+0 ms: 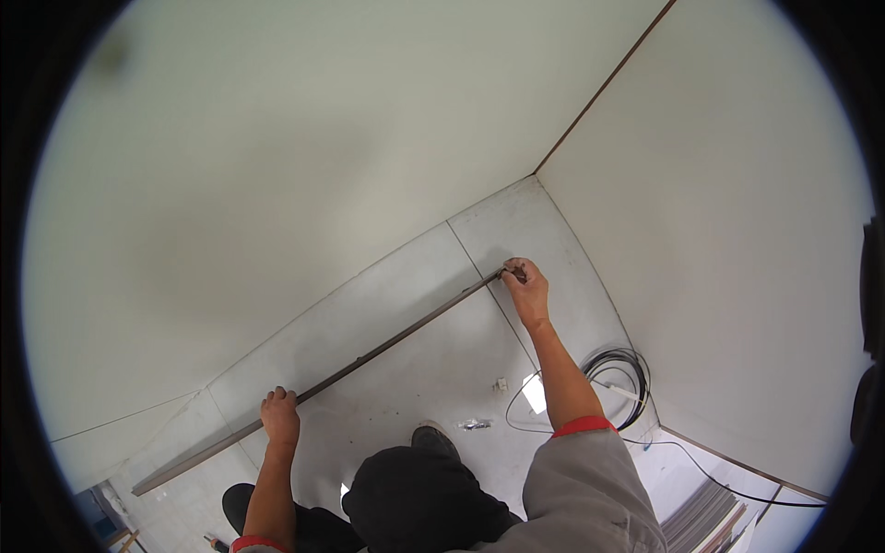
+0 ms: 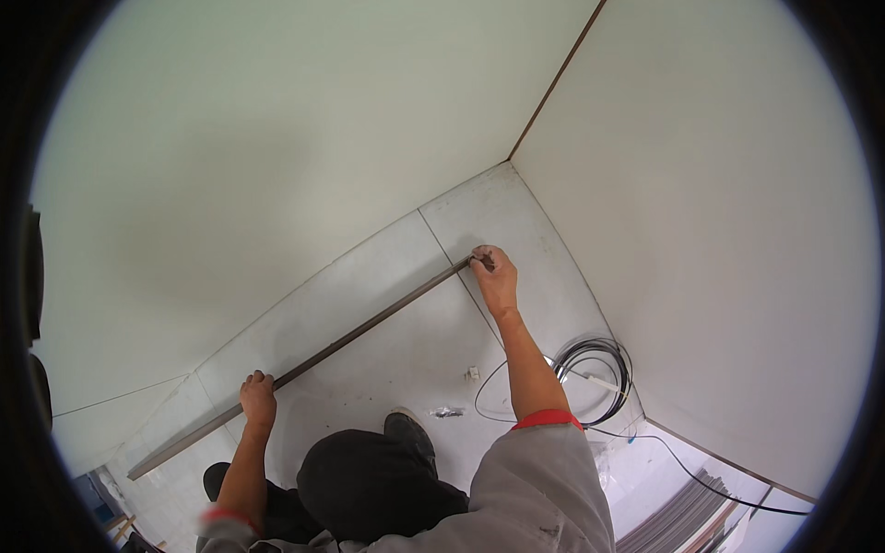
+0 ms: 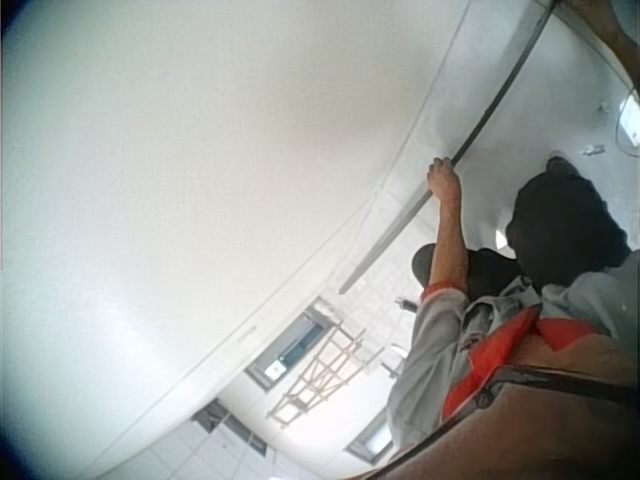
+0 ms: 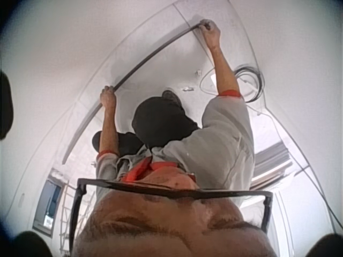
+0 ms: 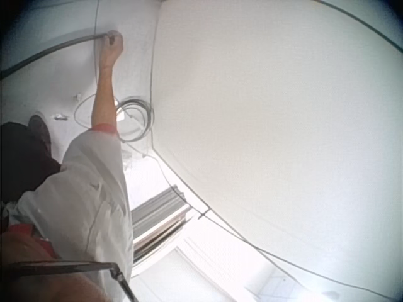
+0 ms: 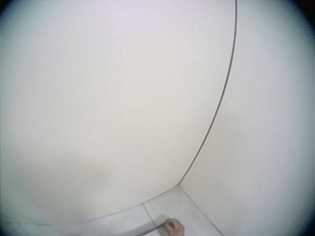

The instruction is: The person unpacks small hardware from a plastic bag, then uses a caulking gun to apply adhesive along a long trim strip. The person places the strip against the wall base and presses it into position.

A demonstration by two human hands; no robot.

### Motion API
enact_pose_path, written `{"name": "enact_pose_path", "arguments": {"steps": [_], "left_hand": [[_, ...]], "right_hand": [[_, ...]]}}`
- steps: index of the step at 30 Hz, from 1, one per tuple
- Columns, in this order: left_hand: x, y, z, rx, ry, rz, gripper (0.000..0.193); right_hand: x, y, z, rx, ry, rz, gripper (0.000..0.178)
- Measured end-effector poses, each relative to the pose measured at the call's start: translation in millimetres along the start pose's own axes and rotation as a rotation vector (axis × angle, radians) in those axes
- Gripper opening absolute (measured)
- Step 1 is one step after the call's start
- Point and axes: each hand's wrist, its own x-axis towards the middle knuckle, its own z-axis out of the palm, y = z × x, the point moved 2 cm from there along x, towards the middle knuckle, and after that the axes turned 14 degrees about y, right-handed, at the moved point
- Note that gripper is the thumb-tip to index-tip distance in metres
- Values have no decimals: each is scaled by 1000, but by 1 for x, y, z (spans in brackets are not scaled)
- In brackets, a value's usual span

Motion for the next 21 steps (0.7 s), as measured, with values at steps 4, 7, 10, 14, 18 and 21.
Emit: {"name": "enact_pose_path", "arguments": {"steps": [4,7,10,14,18,21], "left_hand": [[4,6,-5,-13,14,52,9],[5,5,-5,3,-24,54,9],[4,5,-6,3,-20,49,9],[5,5,-6,2,-6,40,9],[6,5,-4,-5,6,24,6],[3,4,-4,-10,10,12,4]], "right_hand": [[1,3,-1,16,-4,20,19],[1,2,-1,-10,-8,9,20],[3,-2,1,-32,-30,8,20],[5,-1,3,-13,-48,11,20],[10,9,-2,39,-93,7,21],[10,5,0,3,-119,21,22]]}}
